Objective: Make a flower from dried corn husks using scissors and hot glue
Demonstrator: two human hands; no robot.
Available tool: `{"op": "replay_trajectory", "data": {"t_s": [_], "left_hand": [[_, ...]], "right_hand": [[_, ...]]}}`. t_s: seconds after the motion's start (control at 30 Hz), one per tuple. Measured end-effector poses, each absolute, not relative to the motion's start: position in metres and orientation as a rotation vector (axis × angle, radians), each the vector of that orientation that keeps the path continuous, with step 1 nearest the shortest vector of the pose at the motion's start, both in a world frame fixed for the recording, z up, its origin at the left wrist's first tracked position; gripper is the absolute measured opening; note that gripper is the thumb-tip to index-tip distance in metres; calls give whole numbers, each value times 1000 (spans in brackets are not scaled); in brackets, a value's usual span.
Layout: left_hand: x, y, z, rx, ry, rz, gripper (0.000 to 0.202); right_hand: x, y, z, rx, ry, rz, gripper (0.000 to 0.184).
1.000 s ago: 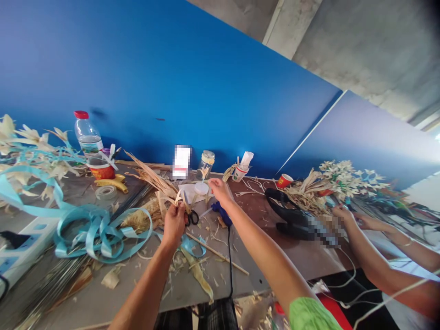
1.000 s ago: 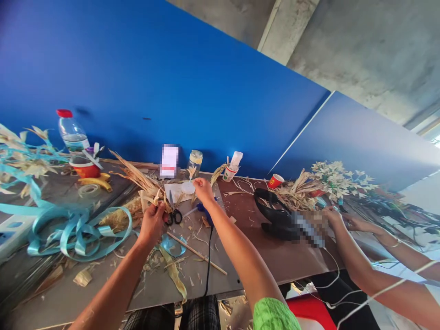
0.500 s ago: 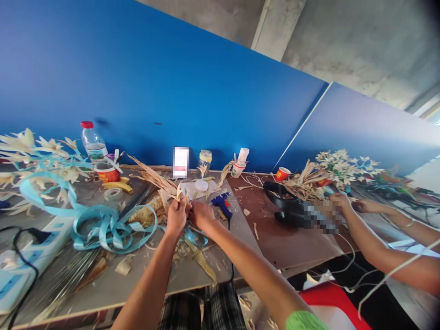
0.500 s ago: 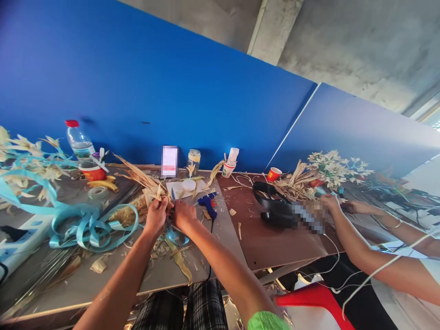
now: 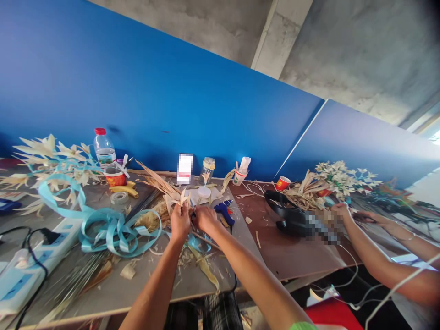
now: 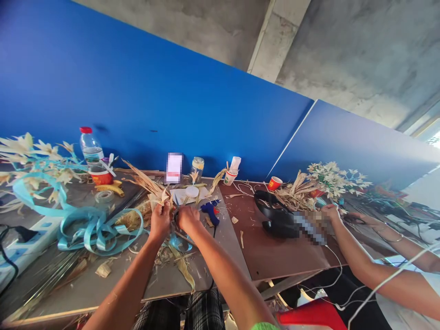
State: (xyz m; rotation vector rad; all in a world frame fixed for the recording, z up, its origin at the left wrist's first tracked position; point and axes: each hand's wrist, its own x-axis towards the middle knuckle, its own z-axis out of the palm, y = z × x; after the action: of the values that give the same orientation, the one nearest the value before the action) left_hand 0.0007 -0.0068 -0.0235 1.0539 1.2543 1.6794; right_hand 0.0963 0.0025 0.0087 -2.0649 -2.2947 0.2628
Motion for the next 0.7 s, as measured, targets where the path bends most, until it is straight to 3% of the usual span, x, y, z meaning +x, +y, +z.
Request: {"op": "replay_trajectory", "data": {"t_s": [0.1,0.23,0.33,0.47,0.7], "left_hand": [[0,-6,-26,1090,1264,1692,34],[2,-7,-26,1119,1251,1663,37],[6,-10,-23,1170,1198,1558,38],[9,-14,-20,1301,1159,1436,36],[11,-13,-24,1330,1177,1295,36]], "right_hand": [[108,3,9,-1944,-2085,404,31],[129,8,12,-1548,-1494,1071,24],[145,8,15,-1168,-1165,1426,37],[156,6,12,-979,-1056,1407,45],[157,6,7,-1020,-1066,1278,50]]}}
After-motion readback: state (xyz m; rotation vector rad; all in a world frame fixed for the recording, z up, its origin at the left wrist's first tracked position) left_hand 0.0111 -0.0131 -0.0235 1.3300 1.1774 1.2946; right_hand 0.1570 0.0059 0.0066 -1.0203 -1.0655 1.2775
